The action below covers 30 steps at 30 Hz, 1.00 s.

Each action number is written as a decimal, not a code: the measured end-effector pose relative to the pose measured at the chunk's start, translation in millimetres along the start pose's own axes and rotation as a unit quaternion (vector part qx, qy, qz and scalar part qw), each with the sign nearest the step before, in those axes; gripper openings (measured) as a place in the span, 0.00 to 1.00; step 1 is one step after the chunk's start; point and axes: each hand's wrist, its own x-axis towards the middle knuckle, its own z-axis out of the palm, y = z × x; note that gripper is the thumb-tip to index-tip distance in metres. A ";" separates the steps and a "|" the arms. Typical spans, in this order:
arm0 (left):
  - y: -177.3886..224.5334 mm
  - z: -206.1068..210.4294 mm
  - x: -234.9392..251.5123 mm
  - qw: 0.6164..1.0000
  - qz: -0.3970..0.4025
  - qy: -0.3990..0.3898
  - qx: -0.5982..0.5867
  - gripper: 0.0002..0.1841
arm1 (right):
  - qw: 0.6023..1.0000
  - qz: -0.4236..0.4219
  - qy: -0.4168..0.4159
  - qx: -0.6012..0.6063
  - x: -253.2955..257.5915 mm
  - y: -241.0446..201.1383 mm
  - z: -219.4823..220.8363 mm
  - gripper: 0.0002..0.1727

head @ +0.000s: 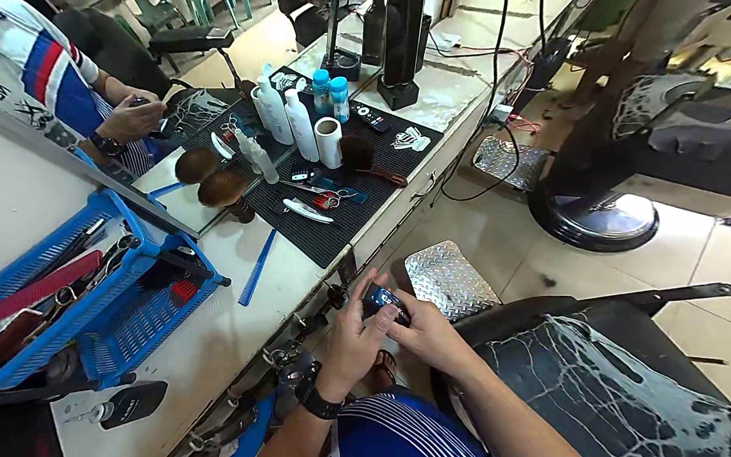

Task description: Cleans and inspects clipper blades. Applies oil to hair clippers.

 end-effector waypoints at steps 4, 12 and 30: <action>5.2 -14.8 -12.8 0.999 -0.024 -0.035 -0.025 0.34 | 0.998 0.034 0.033 -0.046 -6.7 -4.4 8.5 0.32; 11.6 -76.2 -76.4 1.000 -0.015 -0.001 -0.006 0.16 | 0.944 0.107 0.159 0.268 2.0 -1.6 2.6 0.27; 16.5 -189.0 -192.4 0.953 -0.018 0.297 0.064 0.24 | 0.707 0.008 0.282 0.649 104.2 -45.6 37.2 0.04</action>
